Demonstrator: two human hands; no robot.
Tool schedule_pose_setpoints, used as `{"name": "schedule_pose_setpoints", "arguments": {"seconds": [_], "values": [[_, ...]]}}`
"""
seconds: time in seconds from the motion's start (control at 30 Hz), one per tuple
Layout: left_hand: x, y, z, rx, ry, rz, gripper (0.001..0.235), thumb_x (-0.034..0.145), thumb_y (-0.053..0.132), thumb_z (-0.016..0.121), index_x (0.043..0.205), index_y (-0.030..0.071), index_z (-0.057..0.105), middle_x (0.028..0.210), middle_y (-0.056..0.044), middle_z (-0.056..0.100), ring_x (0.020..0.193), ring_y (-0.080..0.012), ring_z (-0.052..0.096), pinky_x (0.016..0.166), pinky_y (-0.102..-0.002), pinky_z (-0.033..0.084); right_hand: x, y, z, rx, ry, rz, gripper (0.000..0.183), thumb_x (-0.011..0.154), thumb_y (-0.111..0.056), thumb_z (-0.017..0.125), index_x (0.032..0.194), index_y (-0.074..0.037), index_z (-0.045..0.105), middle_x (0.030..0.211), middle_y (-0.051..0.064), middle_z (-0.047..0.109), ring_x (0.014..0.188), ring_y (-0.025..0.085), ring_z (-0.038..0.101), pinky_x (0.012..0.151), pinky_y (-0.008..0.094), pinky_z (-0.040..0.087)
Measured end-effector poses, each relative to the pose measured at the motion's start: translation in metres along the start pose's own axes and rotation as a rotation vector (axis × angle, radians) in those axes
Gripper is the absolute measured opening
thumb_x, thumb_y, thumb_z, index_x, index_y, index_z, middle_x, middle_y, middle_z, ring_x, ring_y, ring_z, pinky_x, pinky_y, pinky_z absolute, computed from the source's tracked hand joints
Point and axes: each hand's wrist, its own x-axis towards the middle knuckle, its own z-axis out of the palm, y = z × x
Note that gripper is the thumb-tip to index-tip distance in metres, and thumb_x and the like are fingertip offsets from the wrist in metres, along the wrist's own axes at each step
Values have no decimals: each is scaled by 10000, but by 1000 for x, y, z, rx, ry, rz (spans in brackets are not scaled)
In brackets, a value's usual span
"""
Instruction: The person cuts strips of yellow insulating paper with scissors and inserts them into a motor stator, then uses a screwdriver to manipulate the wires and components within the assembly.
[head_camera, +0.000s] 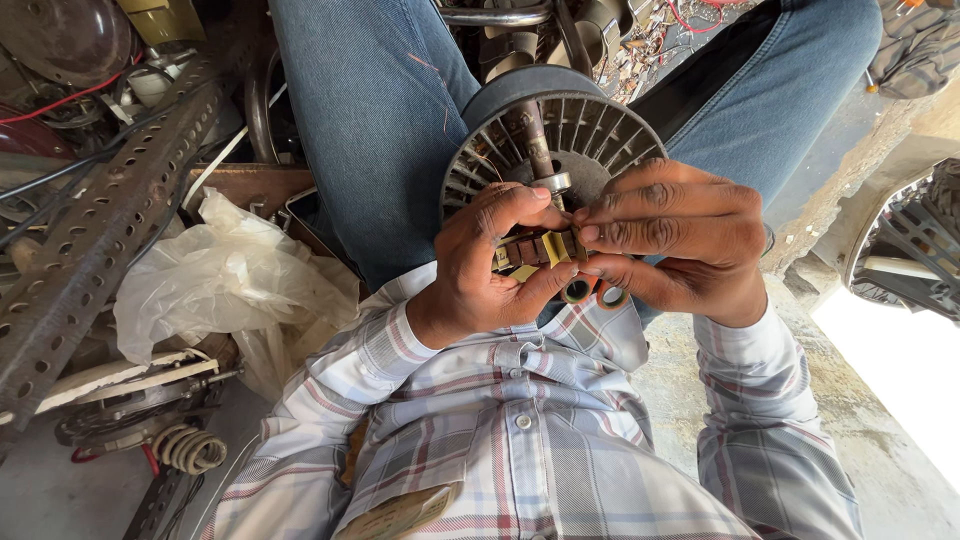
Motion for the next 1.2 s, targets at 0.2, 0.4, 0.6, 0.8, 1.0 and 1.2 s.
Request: {"name": "schedule_pose_setpoints", "arguments": {"seconds": [0.2, 0.4, 0.6, 0.8, 1.0, 1.2], "values": [[0, 1, 0, -4, -2, -6, 634, 924, 93, 842, 1394, 11, 425, 1045, -121, 692, 995, -238, 709, 866, -345, 589, 2, 1, 1, 9, 2, -32, 300, 765, -126, 905, 995, 7, 766, 955, 132, 750, 902, 269, 727, 766, 349, 604], [0, 2, -2, 11, -5, 0, 631, 926, 98, 836, 1392, 8, 421, 1064, -130, 688, 1005, -254, 708, 886, -356, 586, 4, 4, 1, -3, 3, -106, 286, 777, -128, 901, 982, 17, 767, 924, 143, 742, 871, 272, 721, 733, 351, 600], [1, 2, 0, -4, 7, 5, 652, 924, 85, 854, 1402, 5, 419, 1065, -121, 690, 1009, -241, 718, 894, -339, 602, 7, 7, -4, -71, -14, -228, 307, 803, -206, 882, 969, 22, 764, 951, 170, 740, 842, 279, 708, 704, 372, 569], [1, 3, -1, 19, 6, 5, 649, 926, 102, 852, 1397, 3, 417, 1057, -127, 694, 1003, -239, 713, 885, -340, 597, 7, 0, -4, -209, -39, -207, 202, 852, -167, 831, 911, 14, 766, 982, 167, 751, 847, 288, 713, 722, 384, 576], [3, 1, 0, -5, -6, 25, 637, 944, 96, 841, 1401, 6, 407, 1048, -126, 694, 992, -232, 716, 861, -333, 597, 14, 0, -3, -168, -77, -205, 100, 856, -94, 779, 892, -7, 747, 969, 135, 743, 853, 289, 668, 727, 388, 562], [2, 4, -1, 8, -13, 4, 619, 944, 79, 837, 1396, 15, 418, 1061, -124, 692, 995, -229, 714, 854, -322, 597, 18, -7, -9, -234, -191, -227, 143, 855, -86, 773, 970, -5, 745, 1002, 136, 728, 876, 309, 637, 779, 420, 544]]}}
